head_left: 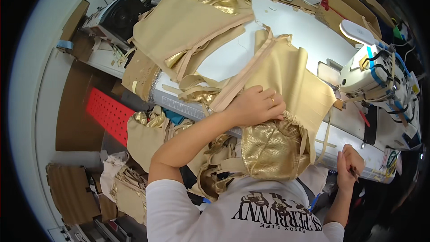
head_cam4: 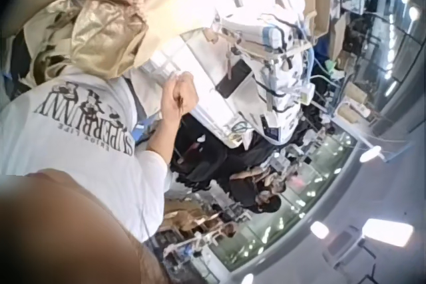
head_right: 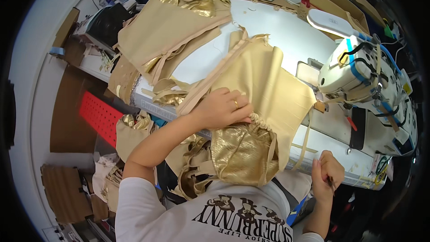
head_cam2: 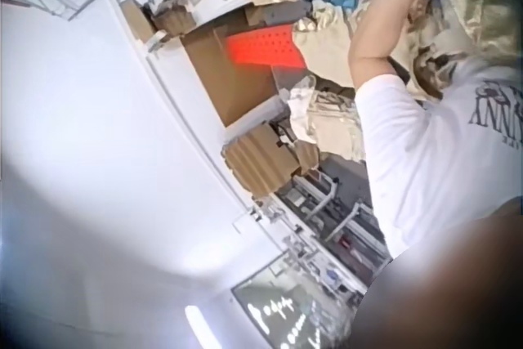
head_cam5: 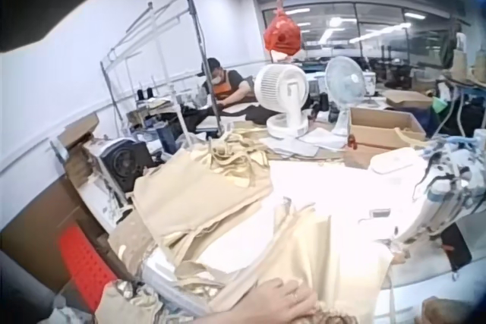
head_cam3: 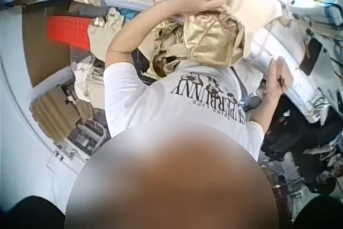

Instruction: Preparing and sewing fabric pieces at a sewing machine station in a production facility.

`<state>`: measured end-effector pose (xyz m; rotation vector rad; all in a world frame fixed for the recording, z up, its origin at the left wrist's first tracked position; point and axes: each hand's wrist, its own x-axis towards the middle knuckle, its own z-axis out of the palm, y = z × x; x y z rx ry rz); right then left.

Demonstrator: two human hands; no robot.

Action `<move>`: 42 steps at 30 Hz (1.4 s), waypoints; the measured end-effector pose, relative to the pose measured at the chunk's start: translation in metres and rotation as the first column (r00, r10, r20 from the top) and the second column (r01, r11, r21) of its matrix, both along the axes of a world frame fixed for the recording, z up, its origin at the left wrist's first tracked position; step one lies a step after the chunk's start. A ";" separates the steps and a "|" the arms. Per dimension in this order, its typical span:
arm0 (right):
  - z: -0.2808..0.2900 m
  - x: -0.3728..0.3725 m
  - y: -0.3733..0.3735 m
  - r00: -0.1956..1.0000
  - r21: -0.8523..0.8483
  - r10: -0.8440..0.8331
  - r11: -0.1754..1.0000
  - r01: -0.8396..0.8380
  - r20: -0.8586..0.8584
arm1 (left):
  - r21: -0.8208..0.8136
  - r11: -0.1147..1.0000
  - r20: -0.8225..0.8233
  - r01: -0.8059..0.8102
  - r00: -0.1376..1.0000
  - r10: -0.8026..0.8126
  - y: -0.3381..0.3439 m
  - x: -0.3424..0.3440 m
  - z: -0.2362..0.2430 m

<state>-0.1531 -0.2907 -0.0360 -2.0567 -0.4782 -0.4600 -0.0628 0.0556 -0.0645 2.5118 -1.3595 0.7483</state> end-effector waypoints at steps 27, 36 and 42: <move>0.002 0.003 -0.038 0.995 0.111 -0.101 0.988 0.103 -0.020 | -0.065 0.976 0.039 -0.206 0.977 0.209 0.070 0.000 0.006; -0.005 0.009 -0.107 0.896 0.119 -0.442 0.888 0.443 -0.040 | -0.102 0.961 0.045 -0.258 0.964 0.263 0.136 0.008 0.036; -0.018 0.004 -0.093 0.951 0.132 -0.304 0.942 0.309 -0.051 | 0.069 0.952 -0.160 -0.300 0.938 0.307 0.102 -0.002 0.051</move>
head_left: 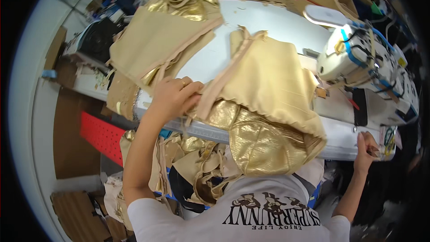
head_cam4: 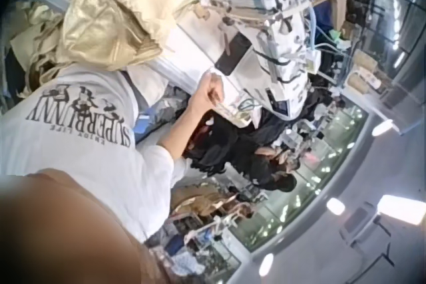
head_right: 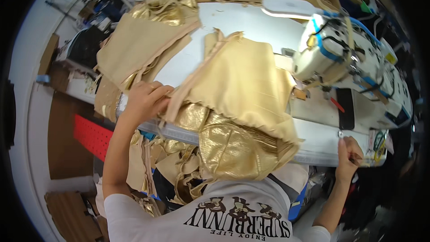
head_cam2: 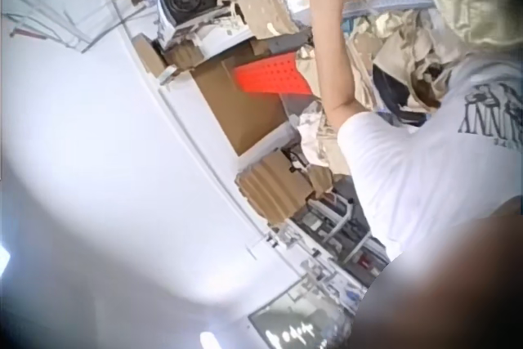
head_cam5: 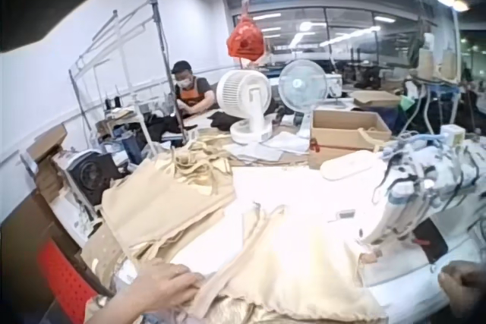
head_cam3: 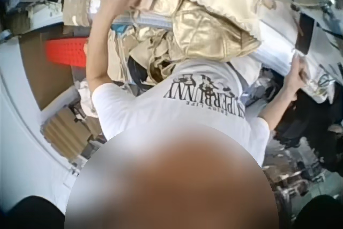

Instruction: Preparing and sewing fabric pieces at a sewing machine station in a production facility.

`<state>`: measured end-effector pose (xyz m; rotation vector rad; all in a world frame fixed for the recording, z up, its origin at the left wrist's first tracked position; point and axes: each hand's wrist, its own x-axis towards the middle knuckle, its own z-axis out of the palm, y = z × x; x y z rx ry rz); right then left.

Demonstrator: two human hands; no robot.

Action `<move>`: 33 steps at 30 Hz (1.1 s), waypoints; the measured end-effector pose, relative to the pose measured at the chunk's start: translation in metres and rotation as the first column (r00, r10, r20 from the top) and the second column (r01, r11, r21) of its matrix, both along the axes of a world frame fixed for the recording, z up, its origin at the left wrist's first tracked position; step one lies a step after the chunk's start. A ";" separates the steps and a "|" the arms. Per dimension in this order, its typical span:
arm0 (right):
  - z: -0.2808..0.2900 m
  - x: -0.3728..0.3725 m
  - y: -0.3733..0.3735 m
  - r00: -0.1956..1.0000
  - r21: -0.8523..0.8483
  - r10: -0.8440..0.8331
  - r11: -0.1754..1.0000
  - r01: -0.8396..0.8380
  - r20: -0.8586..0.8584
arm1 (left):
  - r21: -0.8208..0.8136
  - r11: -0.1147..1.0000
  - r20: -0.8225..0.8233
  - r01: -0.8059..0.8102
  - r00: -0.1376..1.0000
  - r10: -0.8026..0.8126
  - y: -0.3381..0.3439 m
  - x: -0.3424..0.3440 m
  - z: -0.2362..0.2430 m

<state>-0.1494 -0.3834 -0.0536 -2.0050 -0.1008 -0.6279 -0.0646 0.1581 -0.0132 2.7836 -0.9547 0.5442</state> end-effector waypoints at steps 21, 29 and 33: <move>0.000 -0.039 -0.028 0.988 -0.032 -0.138 0.990 0.136 -0.072 | -0.087 0.877 0.267 0.473 0.859 -0.437 -0.159 0.008 -0.058; 0.004 -0.035 -0.057 0.994 -0.040 -0.090 0.995 0.087 -0.068 | 0.052 0.929 0.149 0.366 0.917 -0.370 -0.108 0.018 -0.042; -0.003 -0.041 -0.066 0.986 -0.087 -0.080 0.994 0.068 -0.148 | 0.084 0.937 0.184 0.340 0.919 -0.350 -0.091 0.027 -0.030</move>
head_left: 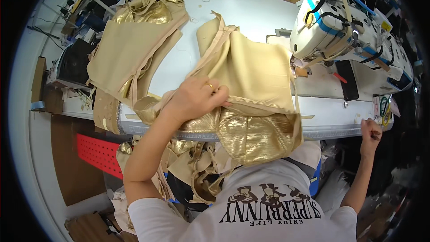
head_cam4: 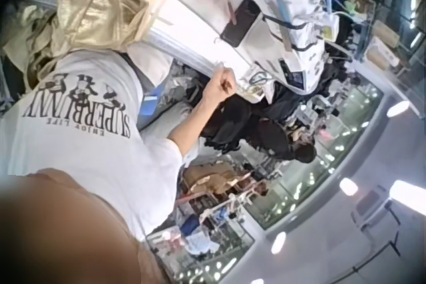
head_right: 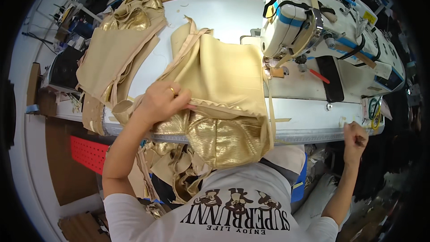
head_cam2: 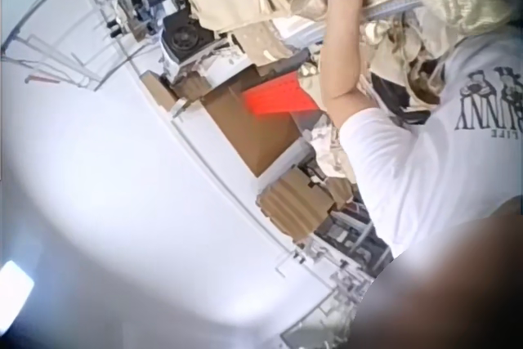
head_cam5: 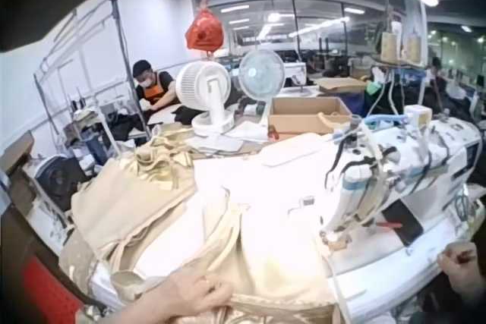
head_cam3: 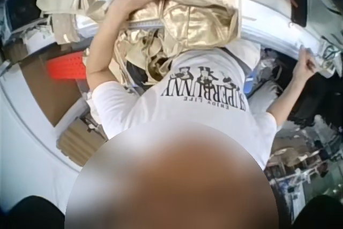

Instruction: Preparing and sewing fabric pieces at a sewing machine station in a production facility.

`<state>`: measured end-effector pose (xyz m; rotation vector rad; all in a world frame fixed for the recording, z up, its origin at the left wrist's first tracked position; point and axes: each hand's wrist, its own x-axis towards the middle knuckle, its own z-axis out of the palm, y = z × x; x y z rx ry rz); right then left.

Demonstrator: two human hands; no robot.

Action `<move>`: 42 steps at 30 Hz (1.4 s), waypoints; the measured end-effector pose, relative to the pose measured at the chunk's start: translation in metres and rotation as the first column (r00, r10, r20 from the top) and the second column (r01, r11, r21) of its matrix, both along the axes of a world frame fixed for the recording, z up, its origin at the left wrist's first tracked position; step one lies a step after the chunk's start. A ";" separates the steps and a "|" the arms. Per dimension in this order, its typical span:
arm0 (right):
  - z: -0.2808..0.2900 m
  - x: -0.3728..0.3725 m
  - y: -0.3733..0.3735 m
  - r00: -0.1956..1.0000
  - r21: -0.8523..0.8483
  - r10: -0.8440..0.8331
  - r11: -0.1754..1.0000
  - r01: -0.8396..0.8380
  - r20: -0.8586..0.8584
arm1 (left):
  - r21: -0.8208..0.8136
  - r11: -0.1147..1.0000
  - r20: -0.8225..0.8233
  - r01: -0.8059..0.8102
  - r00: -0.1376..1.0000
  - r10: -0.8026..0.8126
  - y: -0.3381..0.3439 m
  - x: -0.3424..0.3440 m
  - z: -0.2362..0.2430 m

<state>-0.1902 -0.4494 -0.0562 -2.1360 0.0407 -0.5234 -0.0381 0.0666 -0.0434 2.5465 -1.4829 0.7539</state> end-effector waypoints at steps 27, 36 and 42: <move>-0.013 -0.038 -0.039 0.984 -0.086 -0.178 0.980 0.179 0.014 | 0.014 0.988 -0.145 0.154 0.978 -0.151 -0.100 -0.009 -0.046; -0.048 -0.131 -0.210 0.576 -0.186 -0.815 0.576 0.796 -0.062 | 0.039 0.998 -0.167 -0.051 0.984 0.057 0.014 0.025 -0.017; -0.060 -0.134 -0.098 0.827 0.003 -0.259 0.954 0.300 -0.499 | -0.148 0.975 -0.306 -0.164 0.945 0.113 0.011 -0.007 -0.013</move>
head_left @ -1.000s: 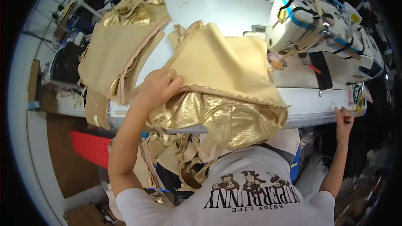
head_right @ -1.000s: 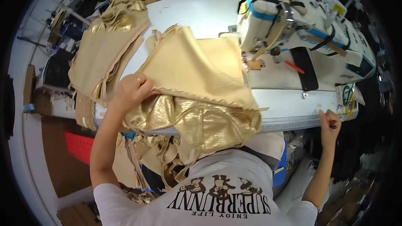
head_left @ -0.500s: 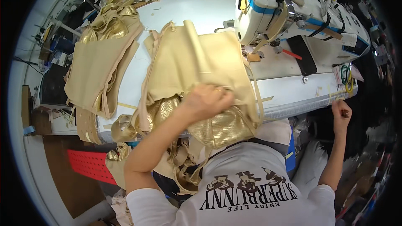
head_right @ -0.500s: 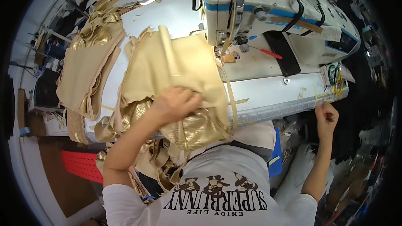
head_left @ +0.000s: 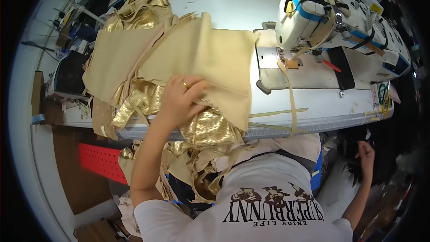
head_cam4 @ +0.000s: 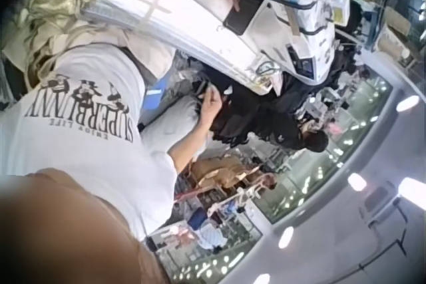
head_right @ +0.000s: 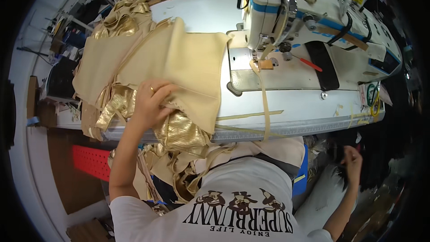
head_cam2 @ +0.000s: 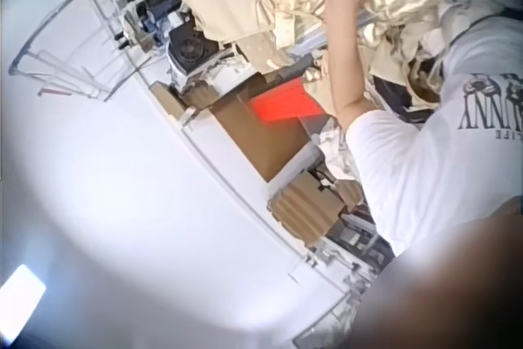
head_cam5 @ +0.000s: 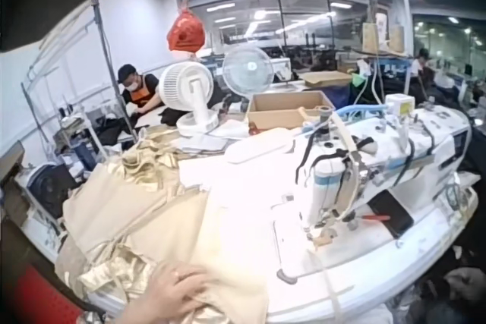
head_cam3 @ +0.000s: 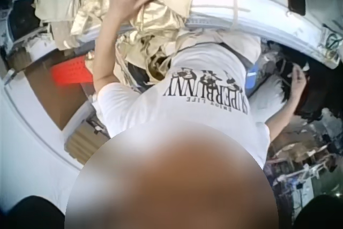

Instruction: Preparing and sewing fabric pieces at a sewing machine station in a production facility.

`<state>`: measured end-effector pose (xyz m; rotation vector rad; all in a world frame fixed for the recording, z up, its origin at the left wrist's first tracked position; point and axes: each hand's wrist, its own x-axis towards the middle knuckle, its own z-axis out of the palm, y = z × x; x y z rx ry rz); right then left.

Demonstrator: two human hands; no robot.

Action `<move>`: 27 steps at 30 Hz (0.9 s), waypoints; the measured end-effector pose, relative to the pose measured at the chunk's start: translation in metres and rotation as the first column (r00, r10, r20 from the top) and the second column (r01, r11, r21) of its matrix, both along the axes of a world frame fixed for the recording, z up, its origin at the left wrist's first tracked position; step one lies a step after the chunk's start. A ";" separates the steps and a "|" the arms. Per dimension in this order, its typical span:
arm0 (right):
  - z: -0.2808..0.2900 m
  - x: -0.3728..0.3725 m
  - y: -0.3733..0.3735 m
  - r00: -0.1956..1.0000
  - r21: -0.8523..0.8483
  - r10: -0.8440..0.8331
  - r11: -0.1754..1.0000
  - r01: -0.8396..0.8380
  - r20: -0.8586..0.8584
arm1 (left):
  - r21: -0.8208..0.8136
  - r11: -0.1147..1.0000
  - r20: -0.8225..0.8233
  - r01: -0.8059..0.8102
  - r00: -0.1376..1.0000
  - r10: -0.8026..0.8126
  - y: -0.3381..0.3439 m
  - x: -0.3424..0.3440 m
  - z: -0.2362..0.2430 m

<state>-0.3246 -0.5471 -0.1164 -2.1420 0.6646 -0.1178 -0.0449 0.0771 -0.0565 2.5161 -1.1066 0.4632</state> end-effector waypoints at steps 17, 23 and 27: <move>0.033 0.149 0.369 0.690 0.331 0.678 0.609 -0.721 0.256 | -0.417 0.837 -0.273 -0.355 0.927 0.257 -0.024 -0.079 -0.016; 0.053 0.132 0.339 0.556 0.639 0.788 0.288 -0.713 0.265 | -0.408 0.839 -0.580 -0.360 0.812 0.066 -0.048 -0.103 -0.015; 0.071 0.124 0.311 0.364 0.507 0.854 0.142 -0.850 0.371 | -0.450 0.229 -0.862 -0.863 0.353 -0.364 -0.055 -0.083 -0.013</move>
